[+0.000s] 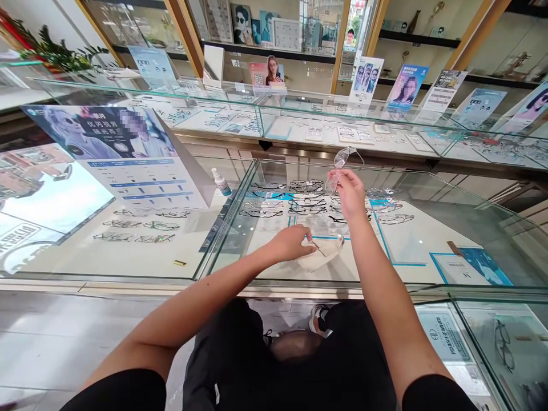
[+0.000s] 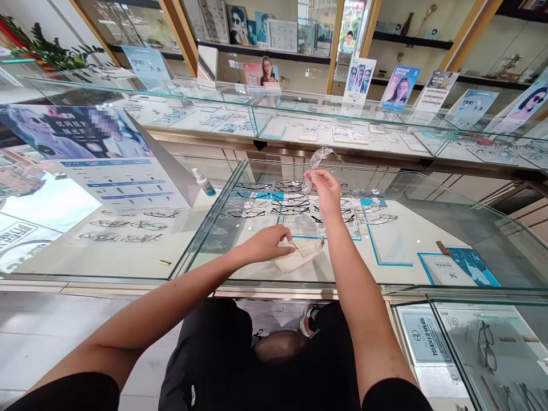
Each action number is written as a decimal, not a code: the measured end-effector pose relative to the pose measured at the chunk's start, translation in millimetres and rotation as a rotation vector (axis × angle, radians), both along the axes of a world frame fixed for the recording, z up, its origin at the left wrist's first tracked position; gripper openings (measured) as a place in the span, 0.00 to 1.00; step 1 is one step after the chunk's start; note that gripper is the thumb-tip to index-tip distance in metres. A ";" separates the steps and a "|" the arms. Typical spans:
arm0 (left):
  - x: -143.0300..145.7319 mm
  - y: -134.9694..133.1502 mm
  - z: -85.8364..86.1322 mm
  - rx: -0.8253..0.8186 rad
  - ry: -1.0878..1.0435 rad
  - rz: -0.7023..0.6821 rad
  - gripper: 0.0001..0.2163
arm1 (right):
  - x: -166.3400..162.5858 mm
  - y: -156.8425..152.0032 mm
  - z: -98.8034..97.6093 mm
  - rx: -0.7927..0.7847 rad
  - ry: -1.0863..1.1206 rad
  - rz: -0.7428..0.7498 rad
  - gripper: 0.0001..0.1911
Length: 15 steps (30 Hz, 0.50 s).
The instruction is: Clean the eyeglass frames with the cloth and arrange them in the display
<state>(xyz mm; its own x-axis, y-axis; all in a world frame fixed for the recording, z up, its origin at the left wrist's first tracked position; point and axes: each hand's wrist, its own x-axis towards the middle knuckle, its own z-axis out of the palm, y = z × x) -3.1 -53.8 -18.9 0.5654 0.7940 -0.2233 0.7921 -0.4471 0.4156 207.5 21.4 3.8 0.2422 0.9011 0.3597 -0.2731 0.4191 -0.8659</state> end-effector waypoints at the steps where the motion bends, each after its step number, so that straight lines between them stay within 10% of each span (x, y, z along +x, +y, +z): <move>1: -1.0 -3.2 0.3 0.000 0.015 0.047 0.18 | -0.6 -0.2 0.7 -0.007 -0.005 -0.001 0.15; 9: -2.0 -28.4 -0.4 0.007 0.095 0.101 0.14 | -4.7 -2.3 2.3 -0.013 -0.021 0.026 0.16; 15: -14.8 -28.3 -5.2 -0.157 -0.226 0.188 0.12 | -4.6 -0.6 0.3 -0.036 -0.054 0.025 0.18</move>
<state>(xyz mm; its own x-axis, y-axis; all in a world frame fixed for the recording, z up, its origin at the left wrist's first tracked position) -17.9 -82.0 -24.1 0.4614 0.8550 -0.2368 0.7343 -0.2182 0.6428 202.9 20.8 4.0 0.2010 0.9193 0.3385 -0.2357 0.3808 -0.8941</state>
